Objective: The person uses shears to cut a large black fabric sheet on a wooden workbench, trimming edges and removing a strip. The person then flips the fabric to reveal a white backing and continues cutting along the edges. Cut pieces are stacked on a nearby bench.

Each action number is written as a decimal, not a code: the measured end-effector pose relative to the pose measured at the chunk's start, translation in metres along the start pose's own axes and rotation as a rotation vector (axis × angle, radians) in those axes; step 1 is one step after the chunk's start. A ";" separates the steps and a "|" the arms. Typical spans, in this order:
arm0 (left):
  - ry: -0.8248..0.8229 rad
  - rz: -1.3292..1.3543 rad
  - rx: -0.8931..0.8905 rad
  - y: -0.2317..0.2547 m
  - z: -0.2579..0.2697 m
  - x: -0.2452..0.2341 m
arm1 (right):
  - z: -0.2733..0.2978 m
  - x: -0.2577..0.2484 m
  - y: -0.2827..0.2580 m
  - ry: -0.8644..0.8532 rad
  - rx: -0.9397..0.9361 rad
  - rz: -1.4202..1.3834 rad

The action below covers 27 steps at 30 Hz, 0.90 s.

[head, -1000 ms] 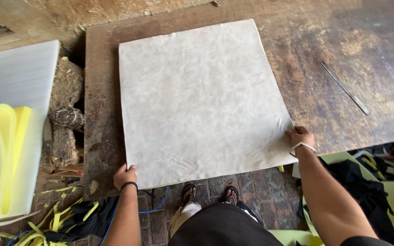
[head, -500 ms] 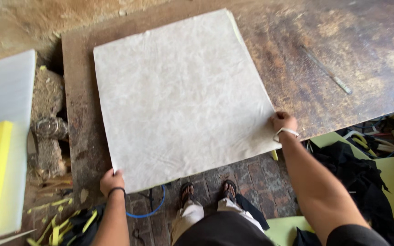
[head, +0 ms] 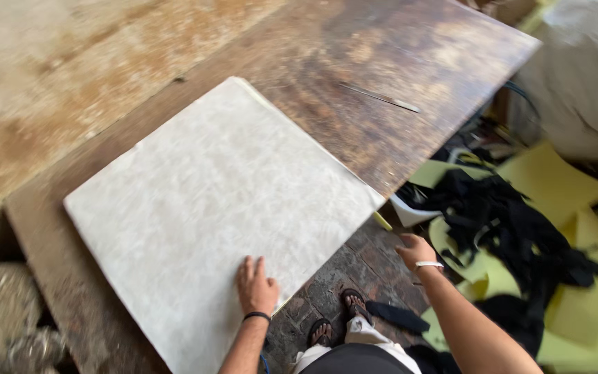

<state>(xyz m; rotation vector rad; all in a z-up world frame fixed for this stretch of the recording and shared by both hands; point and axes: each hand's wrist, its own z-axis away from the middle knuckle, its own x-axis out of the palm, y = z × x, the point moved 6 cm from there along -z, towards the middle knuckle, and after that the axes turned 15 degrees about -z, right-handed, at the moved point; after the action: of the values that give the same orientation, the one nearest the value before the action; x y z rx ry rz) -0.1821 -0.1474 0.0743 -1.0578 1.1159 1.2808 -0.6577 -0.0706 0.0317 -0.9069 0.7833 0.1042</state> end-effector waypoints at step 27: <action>-0.312 -0.145 1.464 0.498 0.352 0.092 | 0.602 -0.048 0.551 1.431 0.982 -1.615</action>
<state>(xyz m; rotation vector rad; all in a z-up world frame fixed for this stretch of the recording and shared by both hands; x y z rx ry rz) -0.6721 0.2267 0.0534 0.1706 1.2804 0.2342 -0.5699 0.7336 -0.0854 -0.2766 0.9274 -2.3433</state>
